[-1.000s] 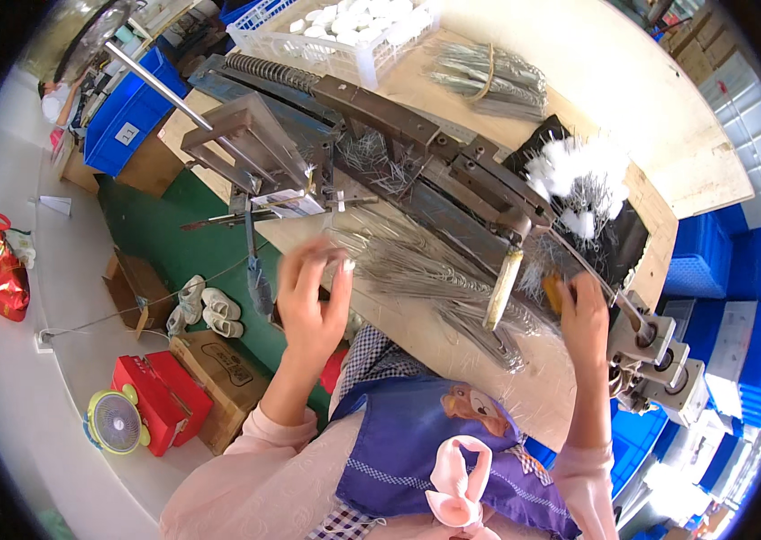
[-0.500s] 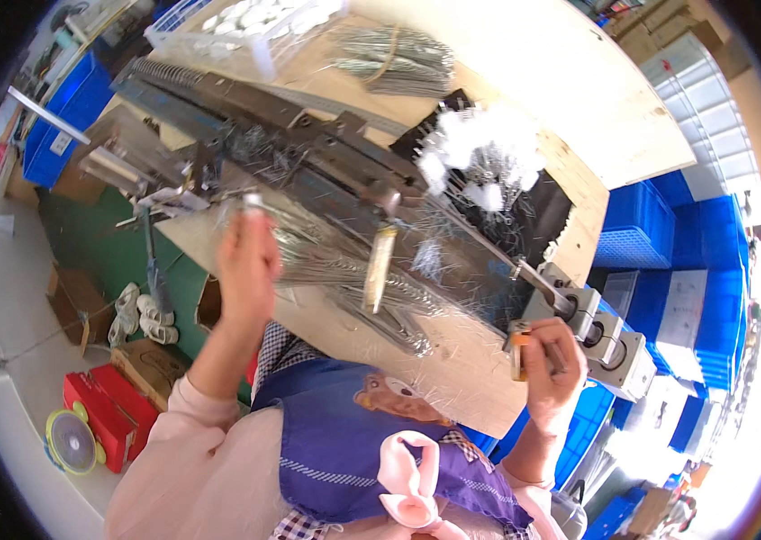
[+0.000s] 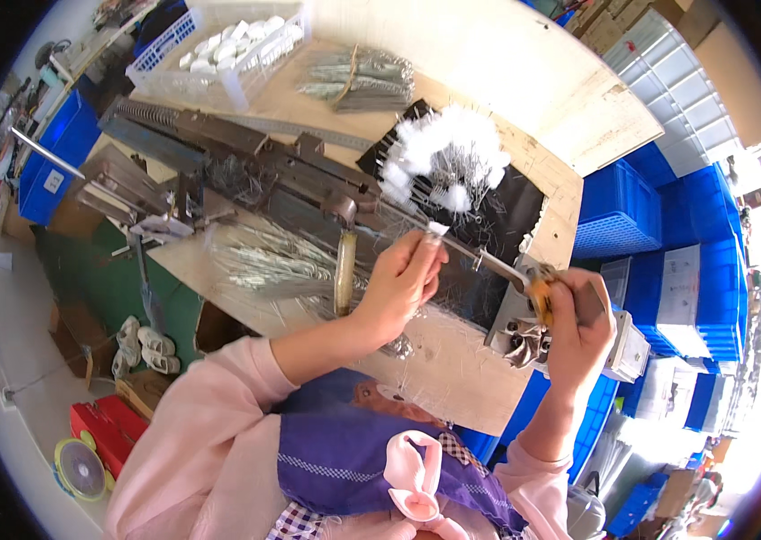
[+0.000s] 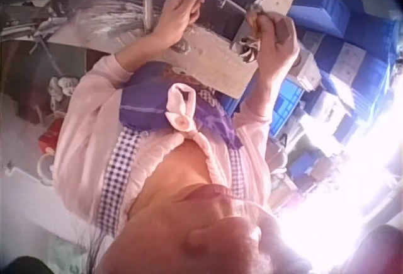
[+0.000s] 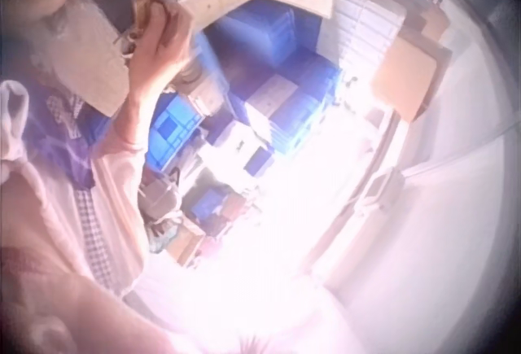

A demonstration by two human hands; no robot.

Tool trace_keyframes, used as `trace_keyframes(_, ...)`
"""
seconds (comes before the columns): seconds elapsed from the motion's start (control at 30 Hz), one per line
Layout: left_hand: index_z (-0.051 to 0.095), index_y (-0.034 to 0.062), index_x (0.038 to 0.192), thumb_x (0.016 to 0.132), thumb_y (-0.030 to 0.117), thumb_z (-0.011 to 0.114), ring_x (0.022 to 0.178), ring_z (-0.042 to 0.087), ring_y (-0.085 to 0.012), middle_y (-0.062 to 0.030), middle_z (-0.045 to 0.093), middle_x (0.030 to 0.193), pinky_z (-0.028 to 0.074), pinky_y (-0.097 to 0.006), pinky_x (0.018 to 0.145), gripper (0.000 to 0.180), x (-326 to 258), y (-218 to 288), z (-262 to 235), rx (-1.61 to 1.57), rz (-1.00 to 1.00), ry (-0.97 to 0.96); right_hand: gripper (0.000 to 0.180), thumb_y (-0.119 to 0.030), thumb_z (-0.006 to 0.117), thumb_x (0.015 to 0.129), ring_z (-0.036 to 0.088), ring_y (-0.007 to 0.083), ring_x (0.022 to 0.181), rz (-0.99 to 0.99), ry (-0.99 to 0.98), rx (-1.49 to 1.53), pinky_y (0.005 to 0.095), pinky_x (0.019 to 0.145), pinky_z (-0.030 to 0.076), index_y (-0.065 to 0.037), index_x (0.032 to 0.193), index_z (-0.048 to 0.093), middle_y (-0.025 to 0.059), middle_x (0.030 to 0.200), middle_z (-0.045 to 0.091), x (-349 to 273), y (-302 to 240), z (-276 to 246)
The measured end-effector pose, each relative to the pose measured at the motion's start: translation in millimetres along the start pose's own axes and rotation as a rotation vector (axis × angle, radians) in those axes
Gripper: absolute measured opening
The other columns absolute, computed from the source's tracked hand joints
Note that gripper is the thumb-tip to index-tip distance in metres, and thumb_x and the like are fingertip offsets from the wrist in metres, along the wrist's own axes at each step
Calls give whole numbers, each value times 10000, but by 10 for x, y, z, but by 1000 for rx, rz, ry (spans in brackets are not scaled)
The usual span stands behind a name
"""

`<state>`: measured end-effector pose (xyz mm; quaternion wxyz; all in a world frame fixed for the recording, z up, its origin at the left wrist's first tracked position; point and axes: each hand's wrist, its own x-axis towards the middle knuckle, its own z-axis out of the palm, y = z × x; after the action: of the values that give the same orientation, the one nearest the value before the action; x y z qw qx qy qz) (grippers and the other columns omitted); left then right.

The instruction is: The person places bristles into folded metal wires, inserts each wire into a twisting machine to form brushes, and sets the finished brushes onto a pile.

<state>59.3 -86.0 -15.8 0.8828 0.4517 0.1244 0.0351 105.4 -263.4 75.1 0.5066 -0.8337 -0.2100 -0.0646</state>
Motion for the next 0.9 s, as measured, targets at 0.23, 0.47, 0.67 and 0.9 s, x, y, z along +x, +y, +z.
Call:
trace_keyframes(0.23,561,62,863,1003,253,482,468,319,-48,49,384,579,242,-215,428,250,-23,104,-116,-88,60,173,204,7,561,815,647,291,838,-433,-450,-328,354,748,511,13,1004,636,169,897,661,683,142,866)
trace_keyframes(0.47,553,54,828,1006,278,466,447,338,-67,34,429,554,261,-230,423,299,-80,130,-106,-130,15,200,261,-45,583,865,619,150,649,144,-759,113,272,637,513,64,1099,617,89,783,656,777,9,807)
trace_keyframes(0.67,460,4,1225,1003,523,254,1088,556,-227,-159,562,1095,445,-367,975,601,-10,156,-115,-219,-59,-43,240,-114,564,924,594,105,688,372,-923,190,273,640,500,49,1094,610,48,816,646,974,-47,837)
trace_keyframes(0.9,347,-107,1305,937,639,283,1314,388,-311,-221,434,1337,303,-422,1123,835,-17,477,-243,-779,-213,-82,291,-153,564,868,522,320,942,-439,-574,-677,410,829,456,-11,1117,612,169,1037,601,920,-186,574)
